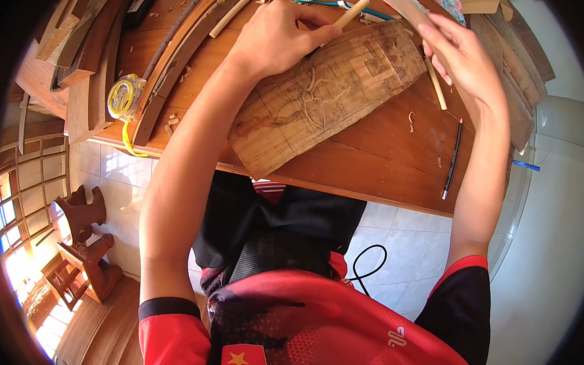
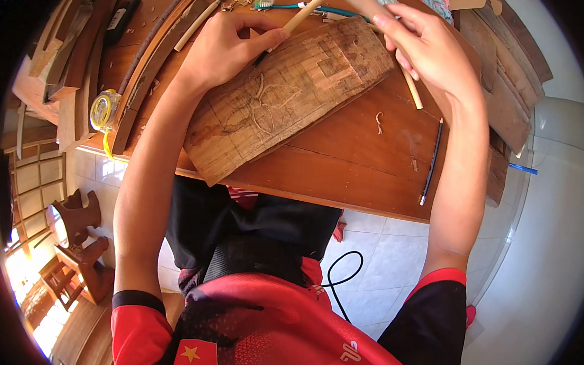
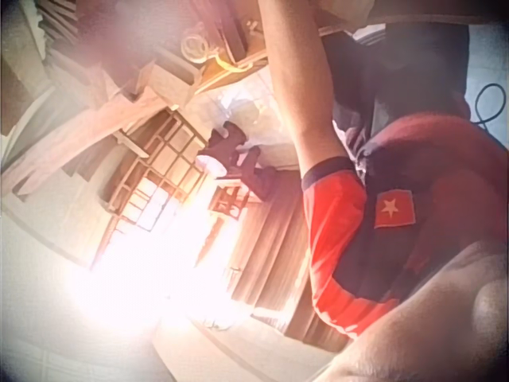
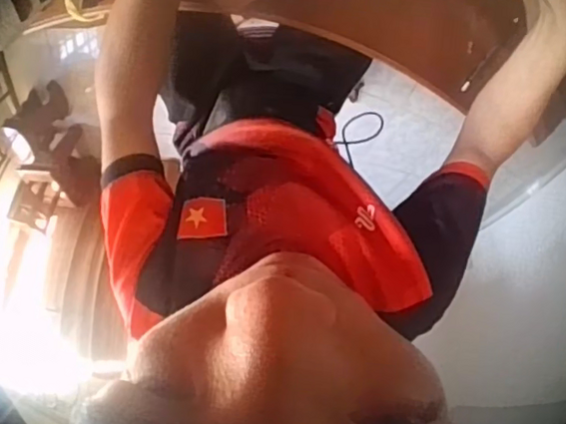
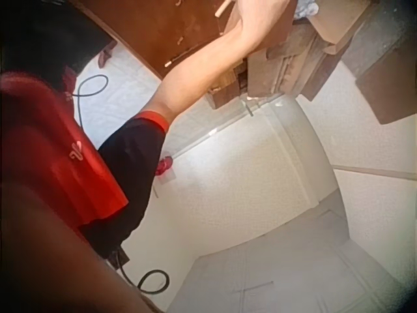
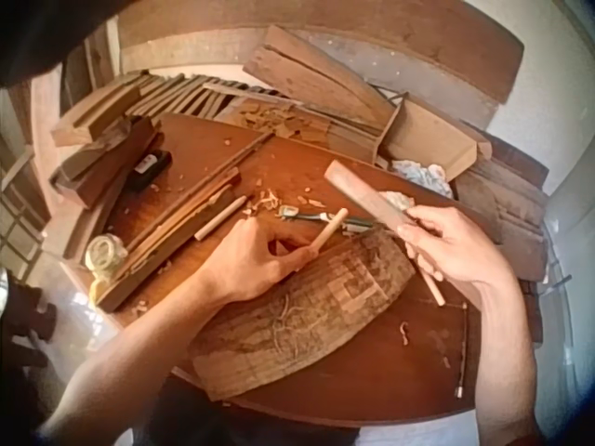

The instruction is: The person carves a design into a rectangular wooden plank using a chisel and a wooden mallet. They repeatedly strike the chisel to remove wood shavings and refine the pattern on the plank's surface.

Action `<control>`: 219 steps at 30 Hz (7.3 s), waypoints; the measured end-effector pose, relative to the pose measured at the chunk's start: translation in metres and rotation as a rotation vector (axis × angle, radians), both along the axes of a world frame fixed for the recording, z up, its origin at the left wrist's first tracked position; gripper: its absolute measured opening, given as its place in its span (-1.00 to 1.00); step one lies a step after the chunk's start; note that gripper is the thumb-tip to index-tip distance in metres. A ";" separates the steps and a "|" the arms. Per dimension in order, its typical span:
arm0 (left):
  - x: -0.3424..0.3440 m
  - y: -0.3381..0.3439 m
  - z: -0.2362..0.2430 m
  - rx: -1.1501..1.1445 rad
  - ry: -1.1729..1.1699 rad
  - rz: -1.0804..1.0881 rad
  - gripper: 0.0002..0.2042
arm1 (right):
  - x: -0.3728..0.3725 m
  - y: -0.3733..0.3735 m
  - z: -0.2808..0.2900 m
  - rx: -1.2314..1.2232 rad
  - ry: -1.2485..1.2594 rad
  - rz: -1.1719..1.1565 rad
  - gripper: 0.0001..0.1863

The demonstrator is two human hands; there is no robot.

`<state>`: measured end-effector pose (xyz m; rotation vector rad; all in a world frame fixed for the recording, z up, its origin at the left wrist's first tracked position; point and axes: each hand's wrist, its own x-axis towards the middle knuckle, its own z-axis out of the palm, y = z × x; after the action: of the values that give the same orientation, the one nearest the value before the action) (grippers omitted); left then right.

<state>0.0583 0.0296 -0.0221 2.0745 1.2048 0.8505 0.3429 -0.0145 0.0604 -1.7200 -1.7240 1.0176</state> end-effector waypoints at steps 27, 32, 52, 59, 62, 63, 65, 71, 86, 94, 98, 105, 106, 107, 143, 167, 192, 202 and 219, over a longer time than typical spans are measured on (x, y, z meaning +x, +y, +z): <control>-0.004 -0.008 0.007 0.010 -0.046 0.082 -0.66 | -0.006 0.005 0.006 0.022 -0.018 0.051 -0.46; -0.004 -0.006 0.003 0.056 -0.016 0.085 -0.65 | -0.011 0.005 0.011 -0.014 -0.058 0.059 -0.49; -0.004 -0.003 0.002 0.057 0.031 0.012 -0.64 | -0.008 -0.003 0.007 -0.065 -0.054 0.050 -0.59; -0.004 -0.003 0.004 0.070 -0.010 -0.009 -0.65 | -0.003 -0.004 0.001 0.016 0.013 0.007 -0.57; -0.006 -0.005 0.006 0.018 0.007 0.013 -0.66 | 0.001 -0.001 0.000 0.013 0.010 0.013 -0.55; -0.006 -0.004 0.005 0.052 -0.012 0.006 -0.67 | -0.004 -0.004 0.002 0.049 0.045 -0.018 -0.57; -0.005 -0.002 0.003 0.119 -0.052 -0.014 -0.68 | -0.003 -0.003 0.003 0.051 0.010 -0.001 -0.59; -0.010 -0.011 0.004 0.076 0.021 0.025 -0.68 | -0.008 -0.006 0.008 0.077 -0.013 -0.075 -0.57; -0.009 -0.018 0.033 -0.069 -0.120 0.014 -0.72 | -0.014 -0.007 0.002 0.041 0.025 -0.055 -0.56; -0.008 -0.012 0.015 -0.022 -0.087 0.049 -0.67 | -0.012 -0.008 0.005 0.041 0.008 -0.021 -0.56; -0.009 -0.010 0.007 0.094 -0.033 0.028 -0.64 | -0.013 -0.009 0.007 0.001 -0.017 -0.008 -0.54; -0.011 -0.012 0.010 0.062 -0.027 0.060 -0.64 | -0.009 -0.009 0.011 0.101 -0.008 -0.032 -0.51; -0.011 -0.014 0.011 0.065 -0.025 0.064 -0.64 | -0.010 -0.011 0.009 0.079 -0.009 -0.030 -0.52; -0.011 -0.014 0.012 0.071 -0.022 0.070 -0.65 | -0.013 -0.014 0.006 0.058 -0.008 -0.026 -0.52; -0.008 -0.010 0.008 0.038 0.063 -0.012 -0.69 | -0.009 -0.017 0.002 0.047 0.063 -0.037 -0.62; -0.008 -0.010 0.007 0.061 0.074 -0.038 -0.69 | -0.003 -0.017 -0.007 0.039 0.063 -0.074 -0.65; -0.010 -0.007 0.006 0.096 0.033 -0.085 -0.67 | 0.008 -0.019 -0.007 -0.008 0.000 0.007 -0.60; -0.009 -0.007 0.006 0.088 0.023 -0.074 -0.68 | 0.010 -0.027 -0.016 0.477 -0.294 0.111 -0.48; -0.011 -0.010 0.009 0.032 0.063 -0.043 -0.66 | 0.022 -0.015 -0.015 0.413 -0.436 0.014 -0.51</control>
<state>0.0469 0.0200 -0.0131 2.1598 1.1818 0.7941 0.3649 -0.0297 0.0458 -1.7316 -2.0332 0.2593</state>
